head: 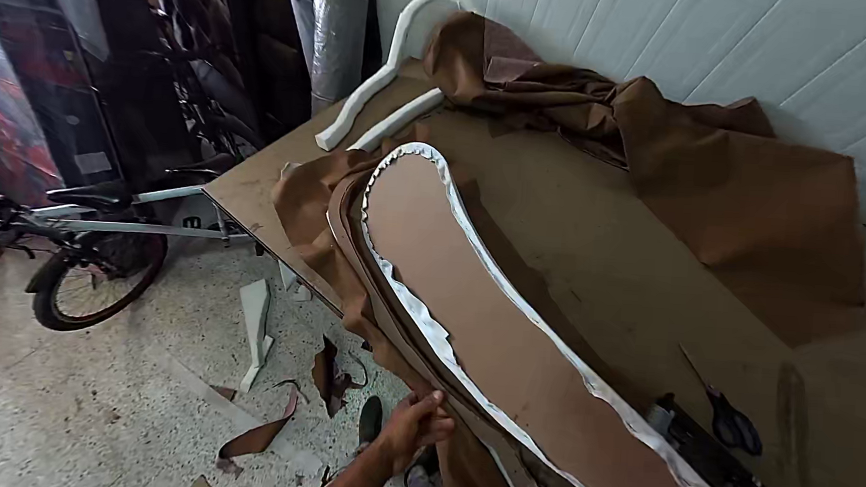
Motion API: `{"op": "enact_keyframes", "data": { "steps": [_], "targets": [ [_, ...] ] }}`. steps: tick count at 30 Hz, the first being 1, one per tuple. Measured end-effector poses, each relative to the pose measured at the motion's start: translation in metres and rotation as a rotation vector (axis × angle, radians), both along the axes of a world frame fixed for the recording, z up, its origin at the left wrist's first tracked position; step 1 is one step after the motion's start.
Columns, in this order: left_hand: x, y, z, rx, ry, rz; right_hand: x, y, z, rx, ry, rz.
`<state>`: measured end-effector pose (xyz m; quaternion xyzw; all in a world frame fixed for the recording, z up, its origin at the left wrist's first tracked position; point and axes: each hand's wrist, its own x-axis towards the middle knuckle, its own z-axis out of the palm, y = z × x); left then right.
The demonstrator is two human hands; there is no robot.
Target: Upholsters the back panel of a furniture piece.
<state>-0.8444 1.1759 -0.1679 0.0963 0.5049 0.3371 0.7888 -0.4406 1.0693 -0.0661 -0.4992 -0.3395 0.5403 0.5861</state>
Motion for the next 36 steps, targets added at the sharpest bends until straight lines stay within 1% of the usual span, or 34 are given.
{"op": "enact_keyframes", "data": {
  "steps": [1, 2, 3, 4, 6, 8, 11, 13, 15, 16, 17, 18, 19, 20, 21, 22, 23, 24, 25, 27, 28, 29, 31, 32, 33, 34, 36],
  "targets": [
    [0.009, 0.003, -0.001, -0.022, -0.011, 0.028, -0.005, -0.003, -0.014, 0.001, 0.026, 0.005],
    [0.013, 0.004, 0.0, -0.043, 0.004, 0.051, -0.016, -0.007, -0.02, -0.072, 0.057, -0.051],
    [0.015, 0.004, 0.002, -0.05, 0.017, 0.053, -0.031, -0.006, -0.019, -0.161, 0.041, -0.119],
    [0.013, 0.006, 0.005, -0.032, 0.021, 0.043, -0.038, -0.005, -0.025, -0.185, 0.047, -0.156],
    [-0.001, 0.005, 0.008, 0.054, 0.004, -0.004, -0.043, 0.001, -0.035, -0.163, 0.031, -0.177],
    [-0.023, -0.001, 0.015, 0.162, -0.072, -0.038, -0.037, 0.006, -0.036, -0.189, 0.026, -0.169],
    [-0.055, 0.001, 0.048, 0.274, -0.124, -0.069, -0.038, 0.004, -0.042, -0.209, 0.012, -0.122],
    [-0.071, 0.001, 0.069, 0.286, -0.111, -0.077, -0.058, -0.005, -0.042, -0.267, -0.011, -0.108],
    [-0.074, 0.005, 0.078, 0.278, -0.102, -0.094, -0.088, -0.008, -0.025, -0.387, 0.022, -0.133],
    [-0.074, 0.006, 0.079, 0.266, -0.103, -0.103, -0.107, -0.009, -0.023, -0.384, 0.067, -0.142],
    [-0.074, 0.007, 0.078, 0.26, -0.105, -0.111, -0.12, -0.019, -0.042, -0.255, 0.127, -0.094],
    [-0.072, 0.009, 0.077, 0.257, -0.103, -0.117, -0.127, -0.03, -0.071, -0.11, 0.206, 0.009],
    [-0.07, 0.012, 0.078, 0.252, -0.087, -0.13, -0.14, -0.033, -0.073, -0.189, 0.27, 0.058],
    [-0.068, 0.014, 0.078, 0.242, -0.067, -0.153, -0.154, -0.03, -0.06, -0.385, 0.306, 0.069],
    [-0.065, 0.015, 0.078, 0.231, -0.048, -0.187, -0.16, -0.032, -0.061, -0.518, 0.32, 0.094],
    [-0.062, 0.014, 0.077, 0.217, -0.028, -0.222, -0.16, -0.044, -0.082, -0.53, 0.317, 0.143],
    [-0.059, 0.013, 0.076, 0.201, -0.002, -0.26, -0.157, -0.061, -0.119, -0.458, 0.32, 0.189],
    [-0.056, 0.012, 0.075, 0.189, 0.023, -0.302, -0.152, -0.073, -0.148, -0.402, 0.296, 0.196],
    [-0.052, 0.011, 0.075, 0.182, 0.051, -0.341, -0.147, -0.075, -0.16, -0.38, 0.257, 0.153],
    [-0.047, 0.008, 0.077, 0.182, 0.095, -0.395, -0.133, -0.054, -0.153, -0.38, 0.191, -0.043],
    [-0.047, 0.007, 0.077, 0.181, 0.101, -0.403, -0.126, -0.037, -0.143, -0.389, 0.144, -0.144],
    [-0.046, 0.005, 0.077, 0.171, 0.102, -0.399, -0.116, -0.022, -0.136, -0.374, 0.082, -0.204],
    [-0.043, 0.003, 0.078, 0.122, 0.131, -0.412, -0.097, -0.002, -0.128, -0.338, -0.061, -0.237],
    [-0.041, 0.005, 0.078, 0.103, 0.17, -0.459, -0.091, 0.004, -0.127, -0.356, -0.124, -0.231],
    [-0.042, 0.008, 0.077, 0.12, 0.221, -0.563, -0.087, 0.007, -0.124, -0.386, -0.163, -0.217],
    [-0.044, 0.011, 0.076, 0.192, 0.268, -0.73, -0.086, 0.008, -0.121, -0.416, -0.176, -0.202],
    [-0.053, 0.028, 0.082, 0.462, 0.362, -1.16, -0.084, 0.011, -0.112, -0.451, -0.218, -0.204]
  ]
}}
